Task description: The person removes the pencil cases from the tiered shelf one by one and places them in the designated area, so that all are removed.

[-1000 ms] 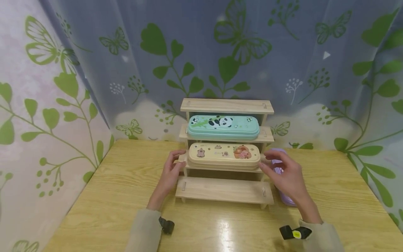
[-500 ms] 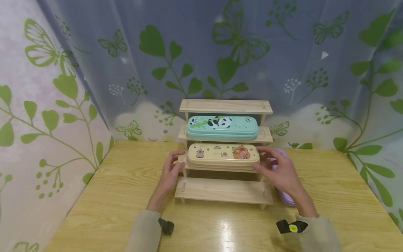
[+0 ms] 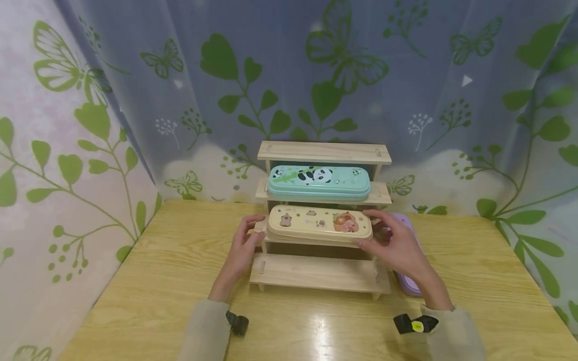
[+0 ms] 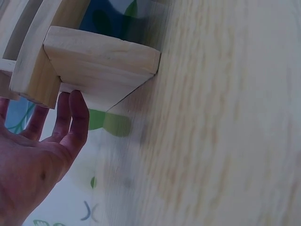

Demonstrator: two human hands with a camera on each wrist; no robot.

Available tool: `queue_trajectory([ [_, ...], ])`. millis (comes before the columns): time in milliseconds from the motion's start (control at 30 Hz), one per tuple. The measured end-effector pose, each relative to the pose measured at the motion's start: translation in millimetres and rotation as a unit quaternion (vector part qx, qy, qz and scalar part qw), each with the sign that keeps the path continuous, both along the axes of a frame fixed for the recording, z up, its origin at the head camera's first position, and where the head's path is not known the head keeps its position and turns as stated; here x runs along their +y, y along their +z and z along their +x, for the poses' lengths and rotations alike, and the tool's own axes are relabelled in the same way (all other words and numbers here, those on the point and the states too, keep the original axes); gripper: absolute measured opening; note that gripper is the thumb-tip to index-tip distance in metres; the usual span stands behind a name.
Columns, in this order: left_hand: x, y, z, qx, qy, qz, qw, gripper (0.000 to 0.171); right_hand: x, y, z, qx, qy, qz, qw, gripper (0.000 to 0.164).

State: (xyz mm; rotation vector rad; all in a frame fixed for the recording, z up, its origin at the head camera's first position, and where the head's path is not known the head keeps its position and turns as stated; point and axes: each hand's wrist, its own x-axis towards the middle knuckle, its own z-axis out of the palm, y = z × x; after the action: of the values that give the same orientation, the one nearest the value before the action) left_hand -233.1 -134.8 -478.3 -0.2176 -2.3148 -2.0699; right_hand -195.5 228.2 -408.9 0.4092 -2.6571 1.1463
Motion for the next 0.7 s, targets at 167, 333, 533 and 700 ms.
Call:
queue_trajectory([
  [167,0.2,0.5,0.5,-0.002,0.0,-0.004,1.0,0.039,-0.8,-0.2,1.2,-0.008,0.009,-0.004,1.0,0.07],
  [333,-0.8,0.0,0.6,0.0,-0.001,-0.006,1.0,0.039,-4.4,1.2,3.1,-0.036,0.016,-0.003,0.999,0.081],
  [533,-0.4,0.4,0.8,0.004,-0.006,-0.006,1.0,0.039,-7.1,2.3,3.0,-0.063,0.024,0.001,0.998,0.087],
  [700,-0.5,0.2,0.3,0.0,-0.005,-0.008,1.0,0.038,-7.7,2.8,1.9,-0.072,0.033,-0.012,0.997,0.09],
])
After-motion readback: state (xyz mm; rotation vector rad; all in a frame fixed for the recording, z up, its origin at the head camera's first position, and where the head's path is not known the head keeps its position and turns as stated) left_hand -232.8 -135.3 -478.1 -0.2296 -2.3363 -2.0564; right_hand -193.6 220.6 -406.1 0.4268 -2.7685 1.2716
